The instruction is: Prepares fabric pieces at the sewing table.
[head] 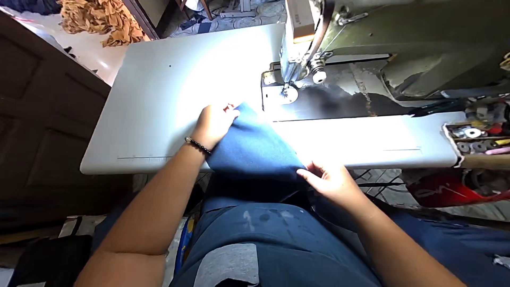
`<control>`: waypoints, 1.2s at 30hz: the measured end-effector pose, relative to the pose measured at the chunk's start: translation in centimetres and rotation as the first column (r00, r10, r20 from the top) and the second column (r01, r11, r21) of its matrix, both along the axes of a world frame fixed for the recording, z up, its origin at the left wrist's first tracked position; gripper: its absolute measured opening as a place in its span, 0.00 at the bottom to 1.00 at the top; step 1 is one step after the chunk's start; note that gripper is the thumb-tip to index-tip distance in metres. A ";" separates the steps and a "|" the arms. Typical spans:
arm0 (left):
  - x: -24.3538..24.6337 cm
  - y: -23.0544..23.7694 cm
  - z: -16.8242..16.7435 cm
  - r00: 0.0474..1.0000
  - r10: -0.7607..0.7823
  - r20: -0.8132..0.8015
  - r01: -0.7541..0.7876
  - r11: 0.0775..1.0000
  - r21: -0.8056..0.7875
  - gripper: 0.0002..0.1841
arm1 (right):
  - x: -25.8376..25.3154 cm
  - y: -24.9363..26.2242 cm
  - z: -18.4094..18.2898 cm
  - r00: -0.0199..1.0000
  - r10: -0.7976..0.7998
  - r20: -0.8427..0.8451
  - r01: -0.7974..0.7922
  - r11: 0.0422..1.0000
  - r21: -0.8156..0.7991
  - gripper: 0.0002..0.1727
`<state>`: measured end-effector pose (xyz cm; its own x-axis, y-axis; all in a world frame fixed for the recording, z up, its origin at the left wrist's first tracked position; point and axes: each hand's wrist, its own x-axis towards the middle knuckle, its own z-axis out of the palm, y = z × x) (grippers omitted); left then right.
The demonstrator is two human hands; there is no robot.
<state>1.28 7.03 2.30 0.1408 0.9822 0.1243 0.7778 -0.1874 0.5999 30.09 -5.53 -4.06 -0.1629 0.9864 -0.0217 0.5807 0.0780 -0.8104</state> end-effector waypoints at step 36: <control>0.6 -1.2 -4.1 0.992 0.129 0.001 -0.129 0.992 0.000 0.26 | -1.5 -2.0 -2.4 0.956 -0.062 -0.288 0.007 0.982 -0.188 0.04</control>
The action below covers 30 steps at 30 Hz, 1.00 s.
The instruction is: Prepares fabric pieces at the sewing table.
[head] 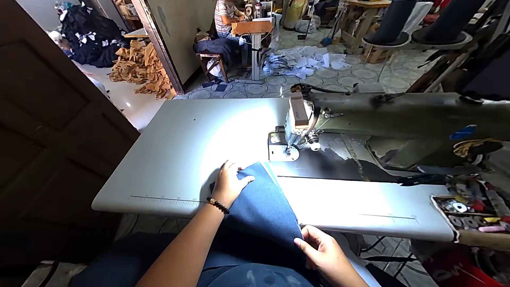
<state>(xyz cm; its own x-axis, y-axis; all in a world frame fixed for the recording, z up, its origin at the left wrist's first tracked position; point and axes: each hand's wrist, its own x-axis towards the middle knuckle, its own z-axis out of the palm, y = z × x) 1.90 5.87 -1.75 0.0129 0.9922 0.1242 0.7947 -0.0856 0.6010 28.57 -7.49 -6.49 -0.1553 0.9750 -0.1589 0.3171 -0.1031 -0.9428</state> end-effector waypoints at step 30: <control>-2.2 -0.3 1.8 0.974 -0.155 0.165 0.138 0.985 0.107 0.09 | 0.9 -0.3 0.4 0.986 0.088 0.144 -0.081 0.995 -0.056 0.12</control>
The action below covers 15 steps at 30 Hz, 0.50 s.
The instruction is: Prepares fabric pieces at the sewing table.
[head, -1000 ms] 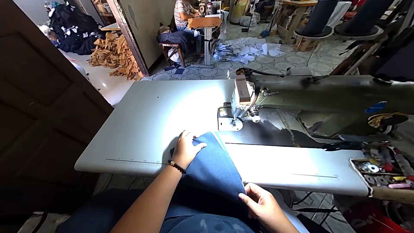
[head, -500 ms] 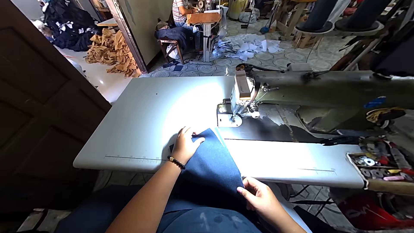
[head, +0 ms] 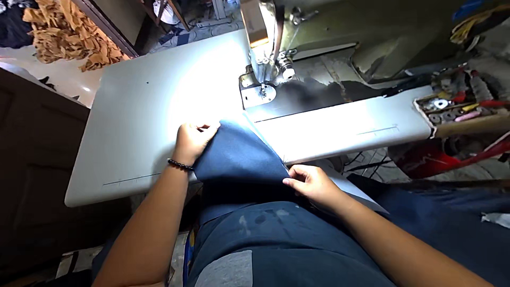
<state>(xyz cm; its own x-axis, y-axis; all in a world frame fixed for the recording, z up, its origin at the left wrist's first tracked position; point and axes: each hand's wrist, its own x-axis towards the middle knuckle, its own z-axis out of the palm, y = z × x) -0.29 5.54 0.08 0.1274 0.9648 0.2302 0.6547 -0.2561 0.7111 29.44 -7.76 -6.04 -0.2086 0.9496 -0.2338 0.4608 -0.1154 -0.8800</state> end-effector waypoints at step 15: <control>-1.6 -1.1 3.0 0.942 -0.197 0.272 0.173 0.979 0.109 0.08 | 0.7 -1.2 -0.7 0.958 -0.248 -0.146 0.283 0.899 0.335 0.07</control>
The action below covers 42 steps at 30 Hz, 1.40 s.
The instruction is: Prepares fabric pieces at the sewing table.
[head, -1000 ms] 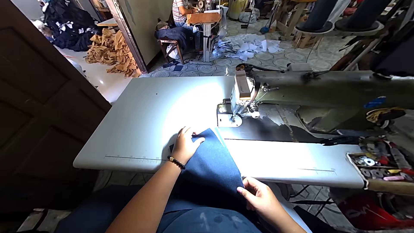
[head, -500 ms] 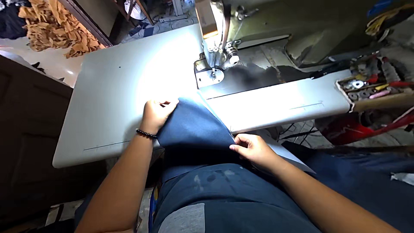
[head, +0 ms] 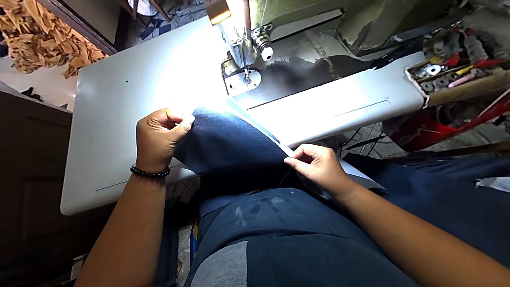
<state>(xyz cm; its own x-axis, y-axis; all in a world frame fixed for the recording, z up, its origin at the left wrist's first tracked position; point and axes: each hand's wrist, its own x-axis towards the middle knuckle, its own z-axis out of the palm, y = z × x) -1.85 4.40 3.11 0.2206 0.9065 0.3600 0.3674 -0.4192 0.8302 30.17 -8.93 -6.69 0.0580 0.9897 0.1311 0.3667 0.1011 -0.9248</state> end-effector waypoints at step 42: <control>2.1 -1.6 0.5 0.989 0.142 -0.046 -0.142 0.990 0.002 0.08 | 1.5 0.8 0.0 0.982 -0.092 0.167 0.058 0.979 0.196 0.07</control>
<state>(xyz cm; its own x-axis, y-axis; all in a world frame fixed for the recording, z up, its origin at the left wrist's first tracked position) 0.23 2.83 3.65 0.1056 0.9302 0.3515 0.4606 -0.3591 0.8117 31.69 -8.16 -6.70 0.0908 0.9394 0.3306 0.5339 0.2343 -0.8124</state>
